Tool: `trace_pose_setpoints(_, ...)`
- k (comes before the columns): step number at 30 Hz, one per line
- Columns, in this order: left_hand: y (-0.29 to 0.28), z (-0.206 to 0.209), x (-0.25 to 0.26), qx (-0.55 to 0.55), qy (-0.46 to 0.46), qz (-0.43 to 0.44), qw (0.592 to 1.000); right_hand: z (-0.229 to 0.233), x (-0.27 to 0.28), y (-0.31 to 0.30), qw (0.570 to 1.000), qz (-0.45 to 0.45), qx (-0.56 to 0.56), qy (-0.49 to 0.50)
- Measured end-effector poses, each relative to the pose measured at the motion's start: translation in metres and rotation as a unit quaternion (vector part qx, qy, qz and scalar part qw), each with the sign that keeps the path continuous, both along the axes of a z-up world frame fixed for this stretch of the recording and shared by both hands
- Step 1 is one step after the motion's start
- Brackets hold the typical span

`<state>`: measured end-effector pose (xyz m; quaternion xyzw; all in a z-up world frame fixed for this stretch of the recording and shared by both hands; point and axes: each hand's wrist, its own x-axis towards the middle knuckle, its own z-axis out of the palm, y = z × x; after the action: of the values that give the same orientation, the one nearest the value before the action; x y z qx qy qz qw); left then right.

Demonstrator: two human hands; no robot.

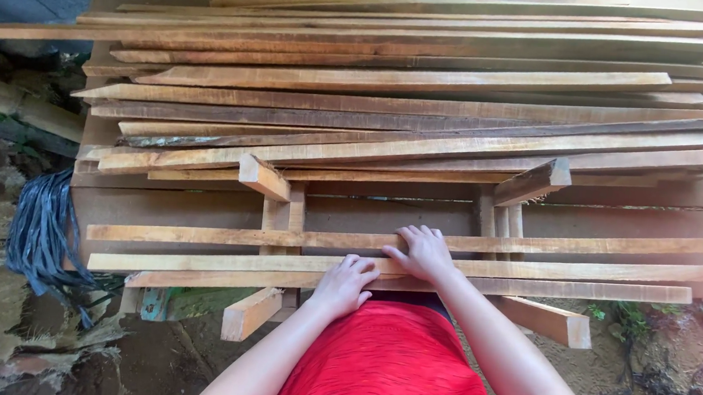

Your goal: The recorder is sorting and arranging long wooden planks on a workbench.

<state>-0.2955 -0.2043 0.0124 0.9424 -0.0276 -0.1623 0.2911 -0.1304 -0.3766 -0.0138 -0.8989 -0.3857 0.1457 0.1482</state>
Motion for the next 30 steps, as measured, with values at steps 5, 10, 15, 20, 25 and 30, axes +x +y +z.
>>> trace_pose_setpoints(5, -0.003, 0.005, -0.001, -0.008, -0.008, 0.006, 1.000, 0.008, -0.006, -0.013, 0.996, 0.019, -0.034, 0.086)
trace_pose_setpoints(10, -0.004, 0.003, -0.009, -0.022, -0.002, 0.011, 1.000, 0.028, 0.017, 0.013, 0.969, 0.010, -0.167, 0.181)
trace_pose_setpoints(15, -0.010, 0.004, -0.013, 0.035, -0.017, -0.016, 0.999, -0.001, 0.036, 0.027, 0.927, 0.057, -0.248, 0.275)
trace_pose_setpoints(20, -0.016, -0.021, -0.024, 0.062, -0.064, 0.000, 0.996, -0.014, 0.038, 0.023, 0.920, 0.067, -0.243, 0.301)
trace_pose_setpoints(25, -0.015, -0.010, -0.025, 0.052, -0.039, -0.001, 0.998, 0.010, 0.049, 0.031, 0.947, 0.046, -0.208, 0.241)
trace_pose_setpoints(30, -0.012, -0.009, -0.021, 0.050, -0.060, 0.008, 0.997, 0.039, 0.074, 0.041, 0.991, 0.053, -0.094, 0.077)
